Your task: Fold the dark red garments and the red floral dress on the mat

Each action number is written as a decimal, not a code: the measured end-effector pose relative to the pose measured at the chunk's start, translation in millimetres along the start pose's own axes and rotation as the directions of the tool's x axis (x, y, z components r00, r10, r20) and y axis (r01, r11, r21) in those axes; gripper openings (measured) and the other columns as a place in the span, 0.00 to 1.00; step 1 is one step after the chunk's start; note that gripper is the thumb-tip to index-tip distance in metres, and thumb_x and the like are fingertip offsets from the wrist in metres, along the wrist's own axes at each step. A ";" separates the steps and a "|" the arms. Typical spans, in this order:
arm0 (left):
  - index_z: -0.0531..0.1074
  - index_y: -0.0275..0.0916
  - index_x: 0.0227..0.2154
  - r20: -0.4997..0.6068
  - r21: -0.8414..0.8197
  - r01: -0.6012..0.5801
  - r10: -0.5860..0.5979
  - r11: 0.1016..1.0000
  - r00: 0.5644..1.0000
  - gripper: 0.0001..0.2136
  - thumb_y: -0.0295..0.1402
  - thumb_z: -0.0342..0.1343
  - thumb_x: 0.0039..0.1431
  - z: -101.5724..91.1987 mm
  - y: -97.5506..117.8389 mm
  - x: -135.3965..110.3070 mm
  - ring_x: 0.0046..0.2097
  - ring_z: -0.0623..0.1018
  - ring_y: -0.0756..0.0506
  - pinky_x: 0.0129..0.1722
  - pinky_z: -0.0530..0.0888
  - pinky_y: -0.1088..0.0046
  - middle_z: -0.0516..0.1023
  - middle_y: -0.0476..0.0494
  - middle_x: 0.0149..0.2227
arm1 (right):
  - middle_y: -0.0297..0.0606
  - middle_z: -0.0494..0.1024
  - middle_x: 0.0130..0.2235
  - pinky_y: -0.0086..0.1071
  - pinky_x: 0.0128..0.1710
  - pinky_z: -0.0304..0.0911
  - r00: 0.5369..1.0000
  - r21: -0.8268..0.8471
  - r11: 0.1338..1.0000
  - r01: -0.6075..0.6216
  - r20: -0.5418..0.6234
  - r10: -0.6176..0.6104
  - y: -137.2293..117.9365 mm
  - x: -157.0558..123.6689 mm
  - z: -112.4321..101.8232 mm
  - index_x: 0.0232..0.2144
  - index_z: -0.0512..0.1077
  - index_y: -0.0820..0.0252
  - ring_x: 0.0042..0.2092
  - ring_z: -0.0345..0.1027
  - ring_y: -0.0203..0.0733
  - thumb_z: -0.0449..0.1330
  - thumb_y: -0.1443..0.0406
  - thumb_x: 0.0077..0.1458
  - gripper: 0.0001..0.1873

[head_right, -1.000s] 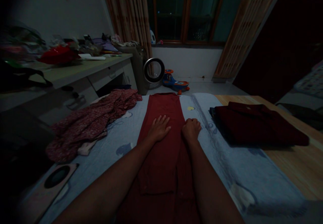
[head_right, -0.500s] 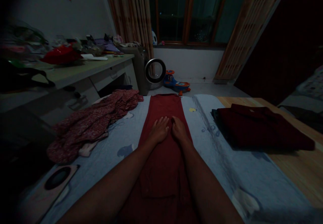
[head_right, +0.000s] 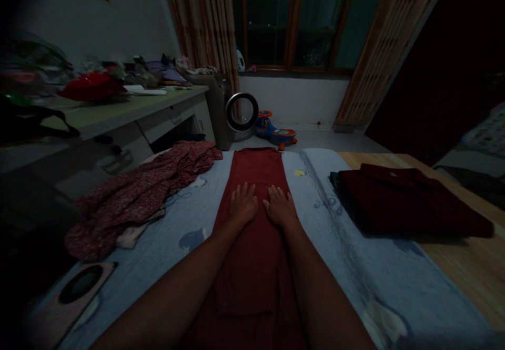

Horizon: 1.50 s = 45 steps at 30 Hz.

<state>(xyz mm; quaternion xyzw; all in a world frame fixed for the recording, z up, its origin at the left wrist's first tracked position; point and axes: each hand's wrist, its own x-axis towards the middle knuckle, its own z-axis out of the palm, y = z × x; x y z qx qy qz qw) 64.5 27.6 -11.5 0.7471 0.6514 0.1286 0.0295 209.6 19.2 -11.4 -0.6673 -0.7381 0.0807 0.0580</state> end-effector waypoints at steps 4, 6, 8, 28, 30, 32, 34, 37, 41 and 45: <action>0.58 0.41 0.67 -0.018 0.006 0.000 0.001 1.000 1.000 0.26 0.38 0.43 0.67 2.0 -0.4 0.2 0.69 0.56 0.32 0.66 0.55 0.52 0.56 0.38 0.70 | 0.45 0.46 0.72 0.58 0.67 0.35 0.992 -0.038 0.991 -0.129 0.010 0.129 5.9 -3.3 -4.2 0.69 0.49 0.62 0.72 0.35 0.52 0.39 0.50 0.67 0.35; 0.58 0.41 0.67 -0.022 0.008 -0.003 0.003 1.000 1.000 0.26 0.38 0.43 0.66 2.2 -0.3 0.0 0.69 0.56 0.32 0.66 0.55 0.52 0.56 0.38 0.69 | 0.47 0.47 0.71 0.60 0.66 0.33 0.978 -0.034 0.978 -0.208 -0.016 0.207 10.0 -4.8 -6.1 0.69 0.51 0.64 0.71 0.35 0.56 0.40 0.48 0.67 0.37; 0.58 0.41 0.67 -0.017 0.008 -0.001 0.001 1.000 1.000 0.26 0.38 0.43 0.67 2.1 0.1 -0.2 0.69 0.56 0.33 0.66 0.55 0.52 0.56 0.38 0.69 | 0.50 0.50 0.70 0.61 0.66 0.32 0.957 -0.030 0.959 -0.281 -0.084 0.278 13.0 -5.7 -8.6 0.68 0.54 0.67 0.71 0.36 0.61 0.41 0.48 0.66 0.38; 0.58 0.36 0.66 -0.035 0.001 0.005 -0.005 1.000 0.999 0.26 0.35 0.42 0.66 4.0 -3.8 -1.4 0.69 0.57 0.35 0.66 0.55 0.54 0.57 0.34 0.69 | 0.50 0.45 0.71 0.58 0.67 0.34 0.988 0.009 0.988 -0.157 -0.009 0.157 0.3 -0.7 -0.5 0.69 0.49 0.66 0.72 0.36 0.54 0.39 0.45 0.65 0.41; 0.58 0.36 0.66 -0.042 0.003 -0.001 0.001 1.000 0.999 0.26 0.35 0.42 0.66 3.8 -3.2 -1.5 0.69 0.57 0.35 0.66 0.55 0.54 0.58 0.34 0.68 | 0.50 0.44 0.72 0.59 0.66 0.33 0.979 0.013 0.979 -0.203 0.022 0.203 5.6 1.3 -6.4 0.69 0.49 0.65 0.72 0.35 0.55 0.38 0.45 0.65 0.41; 0.59 0.36 0.66 -0.040 0.004 0.001 -0.001 1.000 0.999 0.26 0.34 0.42 0.66 2.4 -2.4 -1.8 0.69 0.58 0.35 0.66 0.55 0.53 0.58 0.34 0.68 | 0.51 0.47 0.71 0.62 0.65 0.34 0.968 0.006 0.969 -0.247 0.047 0.247 9.8 7.3 -15.1 0.68 0.53 0.63 0.71 0.38 0.58 0.40 0.46 0.66 0.39; 0.59 0.36 0.65 -0.026 0.005 0.008 -0.008 1.000 1.000 0.26 0.34 0.42 0.66 0.2 -1.5 -2.0 0.68 0.58 0.35 0.66 0.55 0.53 0.58 0.34 0.68 | 0.53 0.57 0.68 0.63 0.64 0.37 0.959 0.005 0.960 -0.281 0.040 0.280 10.3 17.7 -24.8 0.64 0.62 0.64 0.69 0.45 0.61 0.43 0.50 0.66 0.33; 0.59 0.36 0.65 -0.004 0.007 0.013 -0.013 1.000 1.000 0.26 0.33 0.42 0.66 -3.3 -0.8 -2.1 0.69 0.57 0.34 0.66 0.55 0.53 0.57 0.34 0.69 | 0.55 0.69 0.61 0.52 0.64 0.48 0.976 0.092 0.976 -0.199 -0.071 0.206 2.4 35.9 -30.8 0.58 0.68 0.66 0.65 0.57 0.54 0.46 0.62 0.65 0.24; 0.59 0.36 0.66 0.015 -0.004 0.012 -0.012 1.000 1.000 0.26 0.34 0.42 0.66 -4.9 -1.3 -1.4 0.69 0.57 0.34 0.66 0.56 0.53 0.57 0.34 0.69 | 0.49 0.65 0.65 0.34 0.64 0.52 0.971 0.214 0.971 0.106 -0.234 -0.054 -11.4 47.1 -10.6 0.63 0.62 0.68 0.65 0.57 0.39 0.42 0.70 0.65 0.26; 0.58 0.36 0.66 0.025 -0.013 0.015 -0.014 1.000 1.000 0.26 0.34 0.41 0.67 -4.5 -2.0 -0.8 0.69 0.56 0.35 0.66 0.55 0.53 0.56 0.35 0.69 | 0.49 0.65 0.64 0.40 0.65 0.51 0.970 0.186 0.969 0.164 -0.209 -0.124 -11.8 43.0 13.7 0.63 0.63 0.67 0.66 0.56 0.42 0.44 0.67 0.66 0.25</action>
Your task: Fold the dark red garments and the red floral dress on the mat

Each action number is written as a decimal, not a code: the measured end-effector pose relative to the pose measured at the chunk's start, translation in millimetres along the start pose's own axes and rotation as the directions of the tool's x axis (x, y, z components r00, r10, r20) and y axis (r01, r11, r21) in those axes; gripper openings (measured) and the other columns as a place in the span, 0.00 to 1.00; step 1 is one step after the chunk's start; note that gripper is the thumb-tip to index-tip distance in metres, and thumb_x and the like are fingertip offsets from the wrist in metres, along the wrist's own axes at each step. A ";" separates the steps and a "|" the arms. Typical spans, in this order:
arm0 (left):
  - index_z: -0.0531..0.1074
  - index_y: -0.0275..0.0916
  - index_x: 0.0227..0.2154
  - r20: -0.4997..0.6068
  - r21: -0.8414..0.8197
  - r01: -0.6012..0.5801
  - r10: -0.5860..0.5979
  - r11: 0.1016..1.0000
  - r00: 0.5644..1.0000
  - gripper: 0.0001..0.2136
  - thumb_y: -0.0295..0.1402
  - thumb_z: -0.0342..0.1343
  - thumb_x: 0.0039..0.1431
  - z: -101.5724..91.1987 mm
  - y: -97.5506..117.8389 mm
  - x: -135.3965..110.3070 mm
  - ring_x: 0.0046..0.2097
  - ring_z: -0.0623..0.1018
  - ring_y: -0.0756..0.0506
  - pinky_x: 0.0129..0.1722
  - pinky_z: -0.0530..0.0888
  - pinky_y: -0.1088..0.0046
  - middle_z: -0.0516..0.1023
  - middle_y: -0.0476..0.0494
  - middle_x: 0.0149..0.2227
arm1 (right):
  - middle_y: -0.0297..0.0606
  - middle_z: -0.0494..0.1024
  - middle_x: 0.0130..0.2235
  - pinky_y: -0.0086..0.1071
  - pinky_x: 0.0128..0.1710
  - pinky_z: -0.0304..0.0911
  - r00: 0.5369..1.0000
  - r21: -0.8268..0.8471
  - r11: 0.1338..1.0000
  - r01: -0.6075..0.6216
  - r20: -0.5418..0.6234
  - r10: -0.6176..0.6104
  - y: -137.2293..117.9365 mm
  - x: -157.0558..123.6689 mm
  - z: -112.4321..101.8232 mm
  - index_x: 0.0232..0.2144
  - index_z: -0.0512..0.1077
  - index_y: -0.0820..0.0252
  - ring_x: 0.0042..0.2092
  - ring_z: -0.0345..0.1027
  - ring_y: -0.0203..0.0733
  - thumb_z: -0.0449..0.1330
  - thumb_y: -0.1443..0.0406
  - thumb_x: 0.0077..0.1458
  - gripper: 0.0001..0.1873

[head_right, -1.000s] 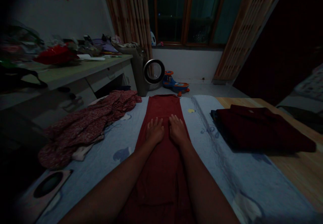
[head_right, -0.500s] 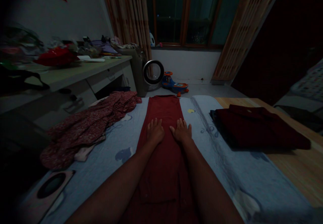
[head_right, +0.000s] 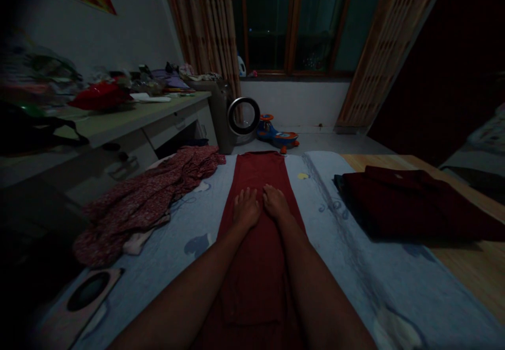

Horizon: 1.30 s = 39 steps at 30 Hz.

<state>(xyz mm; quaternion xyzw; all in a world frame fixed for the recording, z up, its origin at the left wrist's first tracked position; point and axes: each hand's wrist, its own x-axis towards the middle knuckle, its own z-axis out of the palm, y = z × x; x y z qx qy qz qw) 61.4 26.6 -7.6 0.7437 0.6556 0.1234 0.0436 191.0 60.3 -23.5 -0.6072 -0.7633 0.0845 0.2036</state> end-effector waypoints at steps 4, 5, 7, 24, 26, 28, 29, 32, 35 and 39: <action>0.58 0.37 0.66 0.001 0.011 0.003 -0.003 1.000 1.000 0.25 0.36 0.41 0.67 0.2 0.2 0.1 0.69 0.56 0.36 0.66 0.56 0.54 0.57 0.36 0.69 | 0.49 0.64 0.65 0.41 0.66 0.50 1.000 -0.026 1.000 0.002 0.016 -0.001 2.7 -2.6 0.9 0.64 0.62 0.68 0.67 0.54 0.44 0.46 0.66 0.66 0.26; 0.58 0.38 0.66 -0.001 0.016 0.002 -0.002 1.000 1.000 0.25 0.36 0.41 0.67 0.1 0.2 0.4 0.69 0.57 0.35 0.66 0.56 0.54 0.57 0.36 0.69 | 0.49 0.63 0.65 0.41 0.66 0.50 1.000 -0.029 1.000 0.002 0.022 -0.002 2.1 -2.2 -0.3 0.64 0.61 0.67 0.67 0.54 0.44 0.46 0.66 0.66 0.26; 0.58 0.38 0.66 -0.003 0.028 -0.007 0.008 1.000 1.000 0.25 0.36 0.41 0.68 -0.7 -0.9 1.9 0.69 0.57 0.35 0.65 0.57 0.54 0.57 0.36 0.69 | 0.48 0.62 0.66 0.41 0.66 0.50 0.999 -0.032 0.999 -0.004 0.033 0.005 0.3 -1.2 -2.2 0.64 0.61 0.67 0.67 0.53 0.44 0.46 0.67 0.66 0.26; 0.70 0.40 0.58 -0.023 0.133 0.041 -0.039 0.990 0.999 0.24 0.45 0.39 0.69 -11.8 -40.3 37.8 0.68 0.57 0.34 0.66 0.48 0.44 0.65 0.36 0.65 | 0.47 0.61 0.67 0.43 0.66 0.49 0.998 -0.054 0.998 -0.043 0.034 0.045 -2.2 -1.0 0.2 0.65 0.59 0.66 0.67 0.53 0.47 0.45 0.65 0.67 0.27; 0.73 0.37 0.54 -0.045 0.125 -0.007 0.013 0.992 0.999 0.21 0.38 0.41 0.69 -15.0 -35.7 49.9 0.68 0.59 0.36 0.67 0.51 0.49 0.66 0.35 0.64 | 0.46 0.61 0.67 0.43 0.66 0.49 0.998 -0.056 0.997 -0.045 0.034 0.047 -3.5 -1.2 -0.7 0.65 0.60 0.64 0.67 0.53 0.47 0.46 0.65 0.66 0.26; 0.71 0.34 0.56 -0.019 0.051 -0.124 0.125 0.991 0.992 0.20 0.31 0.40 0.68 -13.9 -29.2 62.0 0.67 0.61 0.41 0.66 0.56 0.58 0.65 0.37 0.65 | 0.46 0.61 0.67 0.43 0.66 0.49 0.998 -0.057 0.997 -0.048 0.037 0.051 -4.7 -1.4 -1.8 0.64 0.60 0.64 0.67 0.53 0.47 0.46 0.65 0.66 0.26; 0.69 0.34 0.58 0.000 0.006 -0.187 0.187 0.982 0.982 0.21 0.29 0.40 0.68 -11.7 -26.3 67.3 0.66 0.63 0.43 0.65 0.59 0.63 0.66 0.38 0.65 | 0.46 0.61 0.67 0.43 0.66 0.49 0.998 -0.057 0.997 -0.051 0.037 0.053 -5.2 -1.5 -2.3 0.64 0.60 0.64 0.67 0.53 0.47 0.46 0.66 0.66 0.26; 0.66 0.35 0.61 0.051 -0.075 -0.283 0.287 0.956 0.957 0.22 0.28 0.38 0.68 -2.0 -21.8 77.7 0.64 0.67 0.49 0.64 0.61 0.72 0.67 0.40 0.64 | 0.47 0.61 0.67 0.43 0.65 0.49 0.998 -0.045 0.998 -0.050 0.039 0.052 -6.3 -1.9 -3.8 0.64 0.60 0.64 0.67 0.54 0.47 0.46 0.66 0.65 0.27; 0.62 0.35 0.64 0.063 -0.070 -0.280 0.285 0.957 0.957 0.23 0.30 0.38 0.69 3.7 -22.9 81.3 0.66 0.64 0.47 0.65 0.59 0.69 0.64 0.39 0.66 | 0.46 0.62 0.66 0.43 0.65 0.49 0.998 -0.038 0.998 -0.045 0.036 0.046 -6.6 -2.2 -4.8 0.64 0.60 0.62 0.67 0.54 0.47 0.46 0.66 0.65 0.26; 0.57 0.36 0.66 0.124 -0.024 -0.218 0.220 0.976 0.968 0.24 0.36 0.35 0.71 1.1 -23.2 84.7 0.70 0.56 0.43 0.66 0.56 0.61 0.57 0.39 0.69 | 0.46 0.61 0.67 0.42 0.65 0.49 0.997 -0.035 0.998 -0.048 0.051 0.049 -6.6 -2.1 -5.6 0.64 0.60 0.63 0.67 0.52 0.46 0.46 0.66 0.65 0.26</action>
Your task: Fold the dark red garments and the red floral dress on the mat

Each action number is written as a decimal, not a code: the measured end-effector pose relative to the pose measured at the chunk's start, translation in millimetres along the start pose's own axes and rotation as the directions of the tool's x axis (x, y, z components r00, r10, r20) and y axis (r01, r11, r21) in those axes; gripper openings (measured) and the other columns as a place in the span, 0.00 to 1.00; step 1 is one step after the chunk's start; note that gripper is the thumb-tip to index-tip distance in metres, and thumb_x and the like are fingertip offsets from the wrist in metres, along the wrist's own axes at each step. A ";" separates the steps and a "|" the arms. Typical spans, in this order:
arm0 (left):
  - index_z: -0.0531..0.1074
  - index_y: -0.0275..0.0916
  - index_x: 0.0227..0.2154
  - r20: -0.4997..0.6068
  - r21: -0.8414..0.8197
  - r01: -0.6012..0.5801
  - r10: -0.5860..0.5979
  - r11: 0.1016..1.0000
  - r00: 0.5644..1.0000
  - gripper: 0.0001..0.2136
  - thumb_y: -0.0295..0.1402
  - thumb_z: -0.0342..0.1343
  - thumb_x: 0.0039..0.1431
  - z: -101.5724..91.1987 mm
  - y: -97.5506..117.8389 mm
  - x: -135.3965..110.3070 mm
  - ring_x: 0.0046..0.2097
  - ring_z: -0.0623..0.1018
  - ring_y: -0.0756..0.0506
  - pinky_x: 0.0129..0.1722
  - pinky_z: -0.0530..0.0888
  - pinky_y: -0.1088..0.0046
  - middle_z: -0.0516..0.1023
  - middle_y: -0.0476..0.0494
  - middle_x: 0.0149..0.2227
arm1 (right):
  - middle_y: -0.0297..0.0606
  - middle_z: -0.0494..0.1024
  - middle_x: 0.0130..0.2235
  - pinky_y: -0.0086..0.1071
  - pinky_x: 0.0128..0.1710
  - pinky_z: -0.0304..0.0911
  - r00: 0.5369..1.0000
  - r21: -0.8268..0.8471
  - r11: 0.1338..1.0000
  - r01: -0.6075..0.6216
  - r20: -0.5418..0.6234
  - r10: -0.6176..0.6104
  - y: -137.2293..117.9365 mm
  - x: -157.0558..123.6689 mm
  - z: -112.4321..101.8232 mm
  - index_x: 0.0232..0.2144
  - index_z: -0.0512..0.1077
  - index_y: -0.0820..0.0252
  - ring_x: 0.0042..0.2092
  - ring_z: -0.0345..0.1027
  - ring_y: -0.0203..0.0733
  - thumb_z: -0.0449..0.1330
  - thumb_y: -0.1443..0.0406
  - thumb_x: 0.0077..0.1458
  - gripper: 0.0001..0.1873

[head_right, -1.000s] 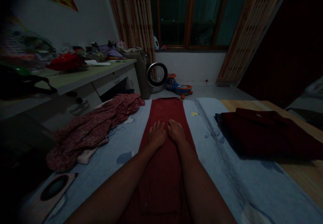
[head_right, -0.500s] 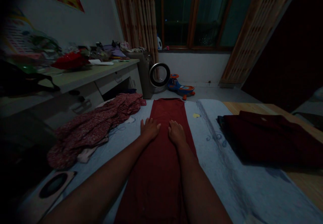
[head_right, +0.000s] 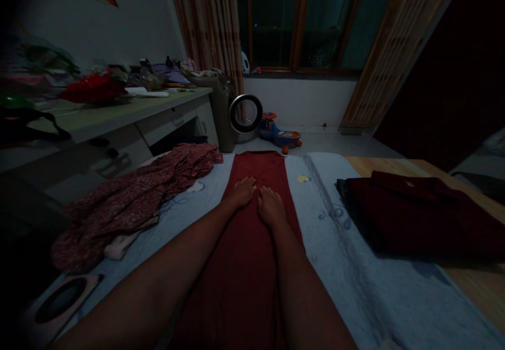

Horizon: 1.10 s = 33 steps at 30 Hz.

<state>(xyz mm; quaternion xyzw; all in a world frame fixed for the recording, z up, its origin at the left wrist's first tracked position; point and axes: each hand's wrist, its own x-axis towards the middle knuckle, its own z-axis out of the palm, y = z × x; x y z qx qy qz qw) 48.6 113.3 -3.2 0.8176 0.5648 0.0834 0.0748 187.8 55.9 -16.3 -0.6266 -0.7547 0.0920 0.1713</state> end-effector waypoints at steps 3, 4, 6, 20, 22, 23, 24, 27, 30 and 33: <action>0.56 0.38 0.67 0.048 0.007 0.079 -0.079 0.997 0.996 0.26 0.41 0.35 0.71 -1.9 2.0 3.4 0.71 0.51 0.38 0.67 0.54 0.56 0.53 0.40 0.71 | 0.46 0.61 0.67 0.41 0.66 0.48 1.000 -0.002 1.000 -0.007 0.017 0.007 -1.3 -0.1 -1.0 0.64 0.60 0.65 0.67 0.52 0.45 0.44 0.66 0.66 0.27; 0.55 0.39 0.67 0.058 0.001 0.104 -0.104 0.995 0.993 0.26 0.42 0.35 0.70 -1.5 2.7 4.3 0.71 0.50 0.36 0.67 0.53 0.54 0.51 0.40 0.71 | 0.46 0.61 0.67 0.40 0.66 0.48 1.000 -0.007 1.000 -0.013 0.020 0.013 -2.2 -0.4 -1.6 0.65 0.60 0.65 0.67 0.52 0.45 0.44 0.66 0.66 0.27; 0.53 0.40 0.68 0.063 -0.011 0.145 -0.144 0.989 0.988 0.28 0.44 0.35 0.69 0.7 3.8 5.3 0.71 0.48 0.34 0.67 0.52 0.52 0.49 0.41 0.72 | 0.46 0.60 0.67 0.41 0.66 0.47 0.998 -0.036 0.998 -0.054 0.017 0.055 -4.1 -1.5 -3.2 0.65 0.59 0.66 0.68 0.51 0.46 0.44 0.64 0.66 0.27; 0.59 0.42 0.66 -0.098 -0.041 0.206 -0.209 0.978 0.973 0.28 0.47 0.38 0.68 10.5 4.3 -2.9 0.71 0.50 0.31 0.67 0.47 0.45 0.54 0.36 0.70 | 0.52 0.50 0.70 0.48 0.66 0.42 0.943 -0.165 0.940 -0.300 0.098 0.318 6.5 -0.6 -19.0 0.67 0.56 0.68 0.70 0.42 0.54 0.38 0.49 0.68 0.37; 0.60 0.37 0.66 -0.172 -0.033 0.168 -0.172 0.985 0.970 0.27 0.43 0.37 0.70 10.9 3.8 -4.7 0.71 0.52 0.34 0.68 0.47 0.49 0.55 0.34 0.69 | 0.54 0.59 0.67 0.47 0.63 0.49 0.941 -0.164 0.941 -0.296 0.118 0.317 7.1 8.0 -27.1 0.61 0.65 0.66 0.67 0.52 0.55 0.41 0.52 0.68 0.31; 0.60 0.35 0.65 -0.204 -0.036 0.145 -0.149 0.989 0.967 0.26 0.41 0.36 0.70 11.2 3.3 -5.1 0.71 0.52 0.36 0.69 0.48 0.52 0.56 0.34 0.69 | 0.55 0.65 0.63 0.46 0.62 0.53 0.943 -0.158 0.943 -0.294 0.112 0.313 6.3 13.9 -30.8 0.58 0.68 0.66 0.65 0.57 0.55 0.43 0.55 0.67 0.28; 0.60 0.34 0.65 -0.226 -0.047 0.121 -0.129 0.991 0.966 0.25 0.39 0.36 0.71 11.6 2.5 -5.1 0.71 0.52 0.38 0.69 0.50 0.56 0.56 0.34 0.69 | 0.55 0.69 0.60 0.44 0.60 0.55 0.951 -0.144 0.949 -0.281 0.091 0.295 4.7 20.4 -33.5 0.56 0.70 0.66 0.62 0.61 0.53 0.44 0.58 0.67 0.25; 0.60 0.33 0.65 -0.218 -0.100 0.068 -0.088 0.993 0.972 0.23 0.33 0.38 0.70 13.1 -0.4 -3.3 0.70 0.55 0.42 0.67 0.55 0.61 0.58 0.37 0.69 | 0.53 0.70 0.60 0.38 0.62 0.54 0.991 -0.055 0.990 -0.131 -0.028 0.130 -1.9 39.7 -30.9 0.59 0.67 0.68 0.63 0.61 0.47 0.45 0.67 0.65 0.24; 0.64 0.34 0.62 -0.191 -0.119 0.032 -0.054 0.992 0.980 0.22 0.30 0.38 0.70 15.5 -3.0 -0.2 0.67 0.62 0.42 0.66 0.58 0.62 0.64 0.37 0.66 | 0.49 0.61 0.66 0.35 0.65 0.49 0.998 0.029 0.998 0.049 -0.034 -0.048 -5.0 50.0 -14.5 0.64 0.59 0.68 0.67 0.53 0.40 0.42 0.70 0.64 0.28; 0.66 0.33 0.59 -0.177 -0.088 0.037 -0.052 0.995 0.983 0.20 0.30 0.39 0.69 18.5 -4.0 2.2 0.67 0.63 0.41 0.65 0.59 0.60 0.65 0.34 0.65 | 0.49 0.58 0.68 0.36 0.66 0.47 0.995 0.031 0.996 0.089 0.050 -0.090 -1.4 50.6 1.0 0.65 0.59 0.68 0.68 0.51 0.40 0.43 0.68 0.65 0.28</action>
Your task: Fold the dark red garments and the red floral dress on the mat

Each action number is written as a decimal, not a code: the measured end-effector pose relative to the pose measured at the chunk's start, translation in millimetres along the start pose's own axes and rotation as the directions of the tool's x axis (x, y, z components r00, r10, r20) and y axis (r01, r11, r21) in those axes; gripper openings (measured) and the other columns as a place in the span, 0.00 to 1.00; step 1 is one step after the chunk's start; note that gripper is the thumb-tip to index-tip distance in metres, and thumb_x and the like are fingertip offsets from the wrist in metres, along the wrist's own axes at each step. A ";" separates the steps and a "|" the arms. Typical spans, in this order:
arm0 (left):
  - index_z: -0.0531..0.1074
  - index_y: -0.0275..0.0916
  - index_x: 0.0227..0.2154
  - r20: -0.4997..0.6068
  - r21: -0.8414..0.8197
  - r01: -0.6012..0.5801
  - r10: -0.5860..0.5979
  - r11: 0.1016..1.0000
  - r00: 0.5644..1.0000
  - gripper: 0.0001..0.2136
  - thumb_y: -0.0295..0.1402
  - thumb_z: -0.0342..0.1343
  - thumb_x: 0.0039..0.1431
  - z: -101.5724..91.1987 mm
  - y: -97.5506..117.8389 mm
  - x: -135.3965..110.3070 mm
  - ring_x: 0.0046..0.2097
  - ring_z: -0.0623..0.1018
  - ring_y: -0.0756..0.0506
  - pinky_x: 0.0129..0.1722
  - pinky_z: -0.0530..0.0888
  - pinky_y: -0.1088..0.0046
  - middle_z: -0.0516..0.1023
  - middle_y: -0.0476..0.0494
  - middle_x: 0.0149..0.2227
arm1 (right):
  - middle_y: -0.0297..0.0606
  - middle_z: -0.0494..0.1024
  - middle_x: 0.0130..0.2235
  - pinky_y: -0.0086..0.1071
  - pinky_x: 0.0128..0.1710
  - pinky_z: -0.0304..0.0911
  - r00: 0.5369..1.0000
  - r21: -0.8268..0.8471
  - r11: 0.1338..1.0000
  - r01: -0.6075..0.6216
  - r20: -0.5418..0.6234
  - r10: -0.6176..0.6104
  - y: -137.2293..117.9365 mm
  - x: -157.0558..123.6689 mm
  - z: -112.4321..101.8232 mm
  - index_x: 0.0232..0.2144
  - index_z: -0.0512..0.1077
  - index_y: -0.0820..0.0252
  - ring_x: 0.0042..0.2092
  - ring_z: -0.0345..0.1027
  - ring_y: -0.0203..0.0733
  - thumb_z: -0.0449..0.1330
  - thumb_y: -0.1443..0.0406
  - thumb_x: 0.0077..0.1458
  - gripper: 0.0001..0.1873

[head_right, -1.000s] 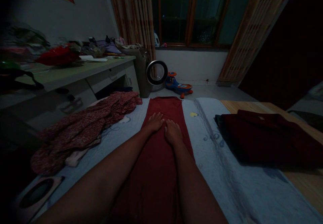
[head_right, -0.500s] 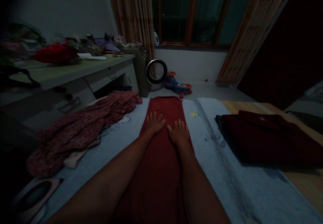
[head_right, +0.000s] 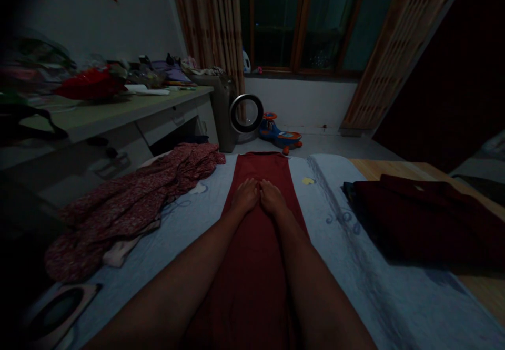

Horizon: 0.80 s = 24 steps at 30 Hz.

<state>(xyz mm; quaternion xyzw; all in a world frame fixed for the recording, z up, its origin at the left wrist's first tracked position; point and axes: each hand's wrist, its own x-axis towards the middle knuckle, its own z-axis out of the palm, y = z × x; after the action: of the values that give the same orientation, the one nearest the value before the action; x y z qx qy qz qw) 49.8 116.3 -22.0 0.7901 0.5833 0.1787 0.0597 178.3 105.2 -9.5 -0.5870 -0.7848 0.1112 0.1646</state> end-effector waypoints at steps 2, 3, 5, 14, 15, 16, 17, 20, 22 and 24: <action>0.65 0.32 0.60 0.019 0.025 0.008 -0.009 1.000 1.000 0.21 0.30 0.41 0.69 1.6 0.0 0.6 0.68 0.61 0.40 0.66 0.58 0.60 0.62 0.34 0.66 | 0.49 0.55 0.69 0.39 0.67 0.47 0.999 -0.046 0.999 -0.026 0.032 0.027 3.6 -1.0 4.3 0.66 0.58 0.68 0.69 0.48 0.44 0.43 0.66 0.66 0.28; 0.64 0.32 0.61 0.029 0.033 0.014 -0.015 0.999 0.999 0.21 0.30 0.41 0.69 2.1 0.1 0.7 0.68 0.60 0.40 0.66 0.57 0.60 0.61 0.34 0.67 | 0.49 0.54 0.69 0.41 0.67 0.47 0.998 -0.072 0.996 -0.050 0.043 0.053 5.0 -1.2 4.8 0.66 0.57 0.68 0.70 0.47 0.46 0.43 0.65 0.67 0.28; 0.63 0.32 0.62 0.040 0.044 0.024 -0.025 0.999 0.999 0.22 0.31 0.41 0.69 2.3 0.5 0.7 0.69 0.59 0.40 0.66 0.57 0.60 0.61 0.34 0.67 | 0.50 0.52 0.70 0.44 0.67 0.46 0.992 -0.113 0.988 -0.106 0.059 0.113 6.6 -0.5 3.7 0.67 0.55 0.68 0.70 0.45 0.49 0.43 0.61 0.67 0.29; 0.60 0.29 0.64 0.066 0.056 0.042 -0.045 0.998 0.997 0.24 0.31 0.39 0.68 -4.0 4.2 -2.5 0.69 0.57 0.39 0.67 0.56 0.59 0.59 0.35 0.68 | 0.48 0.46 0.72 0.46 0.68 0.39 0.948 -0.142 0.946 -0.291 0.090 0.305 14.8 -3.7 -4.8 0.69 0.49 0.70 0.71 0.37 0.53 0.39 0.47 0.67 0.40; 0.60 0.30 0.64 0.066 0.054 0.046 -0.050 0.997 0.997 0.24 0.31 0.39 0.68 -4.9 4.7 -2.9 0.69 0.57 0.39 0.67 0.56 0.59 0.59 0.35 0.68 | 0.48 0.46 0.72 0.46 0.68 0.39 0.942 -0.146 0.939 -0.310 0.083 0.324 17.3 -4.8 -5.6 0.69 0.48 0.70 0.72 0.37 0.53 0.39 0.47 0.66 0.41; 0.61 0.31 0.64 0.063 0.052 0.049 -0.053 0.997 0.997 0.24 0.31 0.39 0.68 -5.7 5.2 -3.2 0.69 0.58 0.40 0.67 0.56 0.59 0.59 0.36 0.68 | 0.49 0.45 0.72 0.46 0.68 0.38 0.936 -0.151 0.932 -0.330 0.075 0.343 19.9 -5.9 -6.3 0.69 0.48 0.70 0.72 0.37 0.52 0.38 0.47 0.67 0.41; 0.61 0.31 0.64 0.058 0.050 0.051 -0.054 0.997 0.997 0.24 0.30 0.39 0.67 -6.3 5.7 -3.5 0.69 0.58 0.40 0.67 0.56 0.60 0.59 0.36 0.68 | 0.48 0.45 0.72 0.45 0.68 0.38 0.929 -0.157 0.923 -0.350 0.067 0.364 22.2 -6.9 -6.8 0.69 0.48 0.70 0.72 0.36 0.52 0.38 0.47 0.67 0.40; 0.61 0.32 0.64 0.044 0.042 0.058 -0.060 0.997 0.997 0.24 0.30 0.39 0.67 -6.8 6.3 -3.9 0.69 0.58 0.41 0.67 0.56 0.60 0.60 0.36 0.68 | 0.48 0.45 0.72 0.47 0.68 0.38 0.898 -0.171 0.887 -0.428 0.026 0.438 27.4 -9.9 -8.0 0.69 0.49 0.70 0.72 0.36 0.52 0.40 0.49 0.67 0.38; 0.61 0.31 0.64 0.045 0.037 0.061 -0.063 0.997 0.997 0.24 0.30 0.39 0.67 -5.9 6.1 -3.8 0.69 0.58 0.40 0.67 0.56 0.60 0.59 0.36 0.68 | 0.51 0.47 0.71 0.50 0.67 0.38 0.872 -0.173 0.857 -0.485 -0.028 0.488 28.1 -11.4 -9.2 0.68 0.51 0.70 0.71 0.37 0.54 0.42 0.51 0.66 0.37; 0.61 0.31 0.64 0.043 0.034 0.059 -0.061 0.998 0.997 0.24 0.30 0.39 0.67 -4.3 5.5 -3.2 0.69 0.58 0.39 0.67 0.56 0.59 0.59 0.36 0.68 | 0.54 0.49 0.70 0.54 0.67 0.36 0.867 -0.170 0.850 -0.498 -0.116 0.485 26.2 -11.9 -10.7 0.67 0.53 0.72 0.71 0.38 0.56 0.46 0.55 0.65 0.35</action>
<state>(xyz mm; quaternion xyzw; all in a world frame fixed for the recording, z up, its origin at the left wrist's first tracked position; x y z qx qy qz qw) 52.4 111.1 -17.0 0.7768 0.6083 0.1497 0.0650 208.6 101.1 -10.9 -0.7847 -0.6096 0.0525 0.0996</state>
